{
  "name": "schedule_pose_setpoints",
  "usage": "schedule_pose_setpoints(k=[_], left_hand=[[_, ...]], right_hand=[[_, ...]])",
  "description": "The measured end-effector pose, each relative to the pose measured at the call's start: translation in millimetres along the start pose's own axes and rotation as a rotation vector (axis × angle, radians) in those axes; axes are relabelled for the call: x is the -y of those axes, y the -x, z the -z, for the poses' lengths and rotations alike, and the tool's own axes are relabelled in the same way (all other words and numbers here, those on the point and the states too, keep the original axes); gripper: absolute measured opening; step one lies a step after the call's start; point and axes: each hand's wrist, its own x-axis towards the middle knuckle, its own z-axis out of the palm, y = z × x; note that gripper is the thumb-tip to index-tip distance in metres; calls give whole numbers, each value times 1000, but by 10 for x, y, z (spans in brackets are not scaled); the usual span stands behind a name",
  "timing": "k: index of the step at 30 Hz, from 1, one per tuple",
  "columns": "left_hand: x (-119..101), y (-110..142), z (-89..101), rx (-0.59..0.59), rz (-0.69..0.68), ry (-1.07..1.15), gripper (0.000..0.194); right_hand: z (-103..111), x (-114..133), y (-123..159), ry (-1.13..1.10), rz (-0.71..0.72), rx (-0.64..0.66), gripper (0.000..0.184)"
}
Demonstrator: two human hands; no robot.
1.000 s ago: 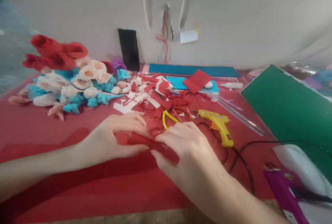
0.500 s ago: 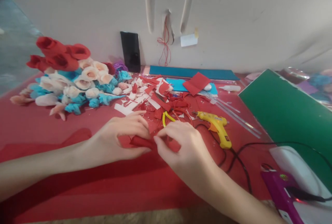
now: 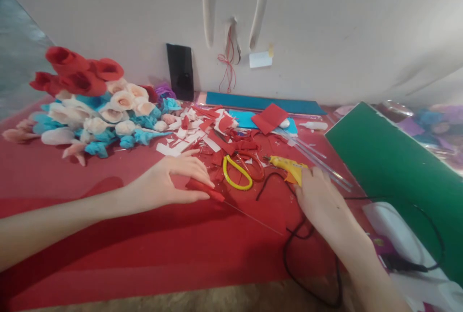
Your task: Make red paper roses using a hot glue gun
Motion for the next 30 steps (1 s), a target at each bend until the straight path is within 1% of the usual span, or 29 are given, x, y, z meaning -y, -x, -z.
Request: schedule_pose_setpoints(k=[2,4,6,9,12,14,16,19,20,22,23,24,25,27,30], left_hand=[[23,-11,-5,2,12,32,14],[30,-17,-7,-13,10,25,15],[26,-15,-4,-39,0,3,15],[9,0,19,-90,-18,-53,15],[-21,14,67,-131,-35,-109,16],[-51,16,106,-143,-35,-118,16],[-88,11,142,-160,-31,-132,15],[-146,3,179,-198,-48,-159,12],[-164,4,187,-213,-65,-154,12],[-198,10,198,-227,-106,-130,11],[-212,15,201,-227,-120,-122,11],[-225,20,203,-225,-129,-121,10],[-236,25,203,-221,-130,-129,11],[-245,30,199,-223,-123,-154,11],[-221,23,185,-228,-108,-180,9]], right_hand=[[-190,-181,-42,-19,-50,43,7],[-312,-279,-89,-51,-110,58,5],[-372,-319,-127,-91,-178,49,12],[-382,-321,-157,-184,-249,8,15],[-317,-265,-152,-330,-299,-71,17],[-228,-176,-117,-470,-323,-137,22],[-97,-39,-44,-629,-321,-192,31],[153,234,122,-763,-298,-263,30],[236,332,184,-774,-316,-294,34],[373,513,295,-716,-429,-357,49],[419,586,339,-706,-480,-367,52],[447,642,371,-690,-496,-380,55],[456,677,389,-671,-499,-387,58],[427,689,386,-635,-489,-357,61],[316,606,310,-621,-486,-280,59]])
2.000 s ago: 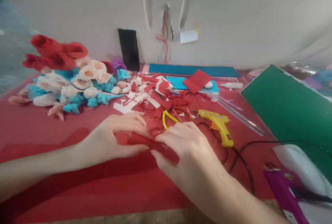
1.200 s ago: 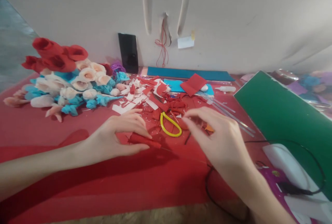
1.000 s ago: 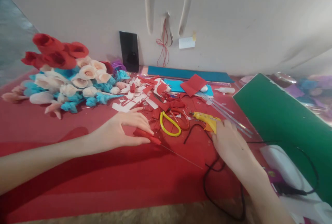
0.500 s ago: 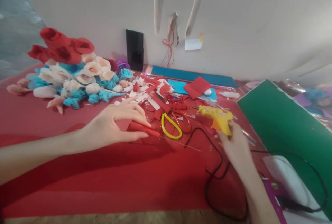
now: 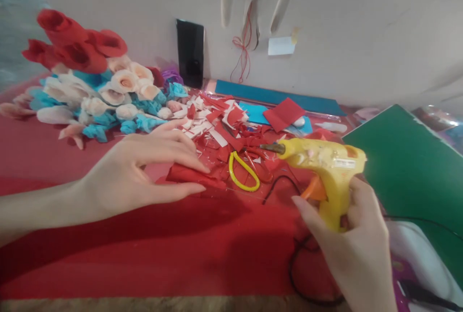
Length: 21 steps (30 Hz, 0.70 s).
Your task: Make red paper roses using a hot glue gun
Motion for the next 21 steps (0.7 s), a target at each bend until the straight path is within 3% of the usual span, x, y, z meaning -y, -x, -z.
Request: schedule_pose_setpoints(k=[5,9,13,16,21], left_hand=[[131,-32,-46,16,22,-61,10],[218,-55,-67,6,57,-85,12],[198,-39,-72,-10,12,-88,10],[147,-15,-69,-18,-18,-88,10],[91,15,-63,-19,-7,-74,12]], right_hand=[[-99,-111,-134,-56,53,69,49],[-124,-50,-51,1,73,-1,47],[-131,17,127,134,295,-142,41],[-143,25,231,251,476,-148,32],[-180,1,287,311,578,-222,34]])
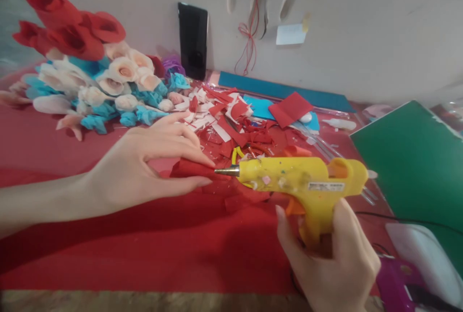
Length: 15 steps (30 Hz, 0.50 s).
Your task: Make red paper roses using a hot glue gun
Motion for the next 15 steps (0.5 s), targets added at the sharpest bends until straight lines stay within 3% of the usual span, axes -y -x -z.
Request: schedule_pose_setpoints(k=[5,15], left_hand=[[-18,11,1,7,17,16,10],[-43,-2,-15,1,42,35,8]], right_hand=[[7,7,14,66,-4,13,33],[11,-24,27,-2,-45,68,29]])
